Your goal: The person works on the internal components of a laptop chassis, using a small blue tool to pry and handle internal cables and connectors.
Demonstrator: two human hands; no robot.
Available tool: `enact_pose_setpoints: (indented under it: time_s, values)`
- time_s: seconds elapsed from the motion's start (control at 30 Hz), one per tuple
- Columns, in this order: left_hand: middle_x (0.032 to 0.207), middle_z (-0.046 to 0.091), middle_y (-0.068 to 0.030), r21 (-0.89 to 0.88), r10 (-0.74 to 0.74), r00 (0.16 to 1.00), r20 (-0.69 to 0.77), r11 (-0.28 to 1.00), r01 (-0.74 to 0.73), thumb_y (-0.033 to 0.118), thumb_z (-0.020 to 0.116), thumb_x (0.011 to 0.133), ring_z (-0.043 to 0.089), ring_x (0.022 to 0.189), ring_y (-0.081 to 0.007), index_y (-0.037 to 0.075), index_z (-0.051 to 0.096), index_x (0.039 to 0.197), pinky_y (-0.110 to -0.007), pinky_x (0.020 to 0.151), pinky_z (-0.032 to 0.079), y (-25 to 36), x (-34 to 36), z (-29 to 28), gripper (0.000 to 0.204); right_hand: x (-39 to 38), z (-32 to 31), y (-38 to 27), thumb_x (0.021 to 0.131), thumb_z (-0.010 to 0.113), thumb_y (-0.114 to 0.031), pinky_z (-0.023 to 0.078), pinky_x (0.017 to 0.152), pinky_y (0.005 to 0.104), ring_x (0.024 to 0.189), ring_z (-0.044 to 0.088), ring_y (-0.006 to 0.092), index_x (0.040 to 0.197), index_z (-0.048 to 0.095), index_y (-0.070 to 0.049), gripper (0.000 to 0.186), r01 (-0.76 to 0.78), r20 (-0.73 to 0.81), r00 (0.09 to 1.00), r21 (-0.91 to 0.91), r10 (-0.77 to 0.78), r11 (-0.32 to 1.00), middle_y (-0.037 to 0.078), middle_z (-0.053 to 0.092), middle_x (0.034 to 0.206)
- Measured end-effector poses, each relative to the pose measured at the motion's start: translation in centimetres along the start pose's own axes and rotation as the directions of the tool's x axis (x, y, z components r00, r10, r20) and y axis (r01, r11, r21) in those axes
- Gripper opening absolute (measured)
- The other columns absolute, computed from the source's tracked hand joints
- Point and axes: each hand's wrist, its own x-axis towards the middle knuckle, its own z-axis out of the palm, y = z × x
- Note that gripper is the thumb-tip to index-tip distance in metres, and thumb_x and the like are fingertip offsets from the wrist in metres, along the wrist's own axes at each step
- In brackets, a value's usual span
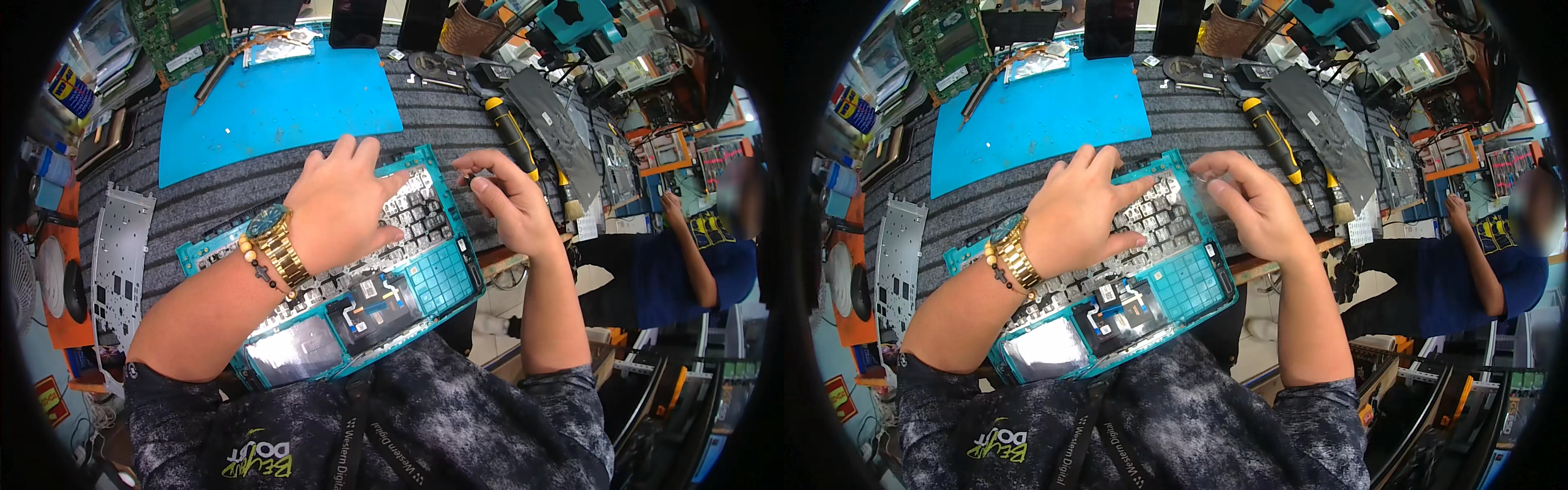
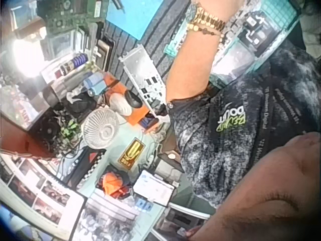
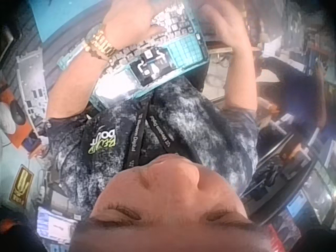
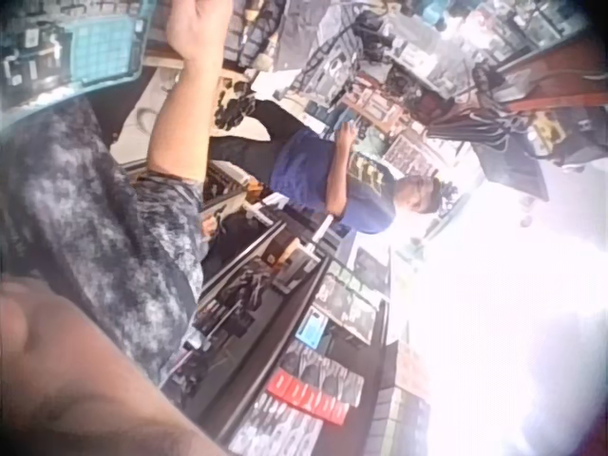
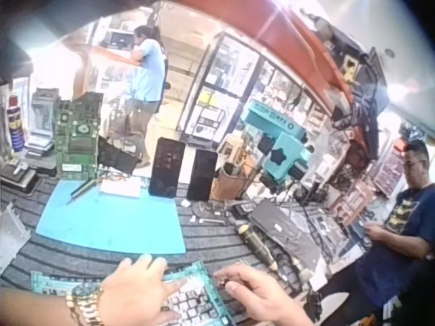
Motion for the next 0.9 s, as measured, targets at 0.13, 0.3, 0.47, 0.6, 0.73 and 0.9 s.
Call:
enact_pose_setpoints:
  time_s: [0.13,0.3,0.47,0.6,0.73,0.9]
  values:
    - [0.139,0.069,-0.0135,-0.007,0.0,1.0,-0.001,1.0,0.0,0.054,0.1,0.095,0.066,0.133,-0.0348,0.02,0.085,0.16,-0.052,0.102,0.059,-0.1,0.0,0.1,0.075,0.3,0.0,0.8,0.121,0.064,-0.01,0.058,0.105,0.0355,0.115,0.072,0.0203,0.156,0.079,0.001,0.04,0.04,0.058,0.998,0.004,-0.04,0.999,0.007,0.078,0.127]
    - [0.139,0.069,-0.0133,0.0,0.005,1.0,-0.023,1.0,-0.005,0.055,0.1,0.094,0.065,0.132,-0.0347,0.02,0.085,0.161,-0.051,0.102,0.059,-0.2,-0.1,0.4,0.077,0.0,-0.9,1.1,0.124,0.065,-0.022,0.05,0.077,0.0271,0.086,0.062,0.0111,0.166,0.072,0.002,0.049,-0.057,0.061,0.997,0.268,0.042,0.962,0.003,0.071,0.113]
    - [0.14,0.069,-0.0134,-0.001,0.0,1.0,-0.014,1.0,0.0,0.054,0.101,0.094,0.065,0.132,-0.0349,0.021,0.085,0.161,-0.05,0.102,0.058,-0.1,-0.1,0.3,0.077,0.5,-0.8,0.9,0.125,0.073,-0.058,0.038,0.059,0.0287,0.066,0.048,0.0086,0.132,0.075,0.002,0.06,0.293,-0.224,0.951,0.43,-0.213,0.854,0.0,0.057,0.086]
    - [0.141,0.069,-0.0135,-0.002,-0.003,1.0,-0.014,1.0,0.003,0.053,0.101,0.094,0.066,0.132,-0.035,0.021,0.085,0.161,-0.05,0.103,0.058,0.0,-0.1,0.1,0.076,1.1,-1.1,0.6,0.126,0.069,-0.062,0.038,0.053,0.0323,0.056,0.046,0.0138,0.1,0.058,-0.007,0.061,0.532,-0.493,0.811,0.4,-0.314,0.747,0.002,0.053,0.075]
    - [0.141,0.07,-0.0135,-0.006,0.002,1.0,-0.031,1.0,-0.003,0.052,0.101,0.095,0.066,0.133,-0.0352,0.021,0.085,0.162,-0.051,0.104,0.058,-0.1,-0.2,0.3,0.076,2.3,0.4,3.0,0.129,0.066,-0.057,0.041,0.05,0.035,0.053,0.047,0.0151,0.095,0.053,-0.009,0.06,0.598,-0.576,0.716,0.213,-0.395,0.773,0.005,0.051,0.07]
    - [0.14,0.07,-0.0135,0.003,0.009,0.999,-0.04,1.0,-0.009,0.051,0.102,0.094,0.066,0.133,-0.0351,0.021,0.085,0.161,-0.052,0.104,0.059,-0.1,-0.1,0.3,0.074,2.6,1.5,5.4,0.132,0.063,-0.052,0.04,0.052,0.0332,0.055,0.046,0.0139,0.103,0.055,-0.008,0.053,0.555,-0.587,0.743,0.27,-0.323,0.787,0.004,0.049,0.071]
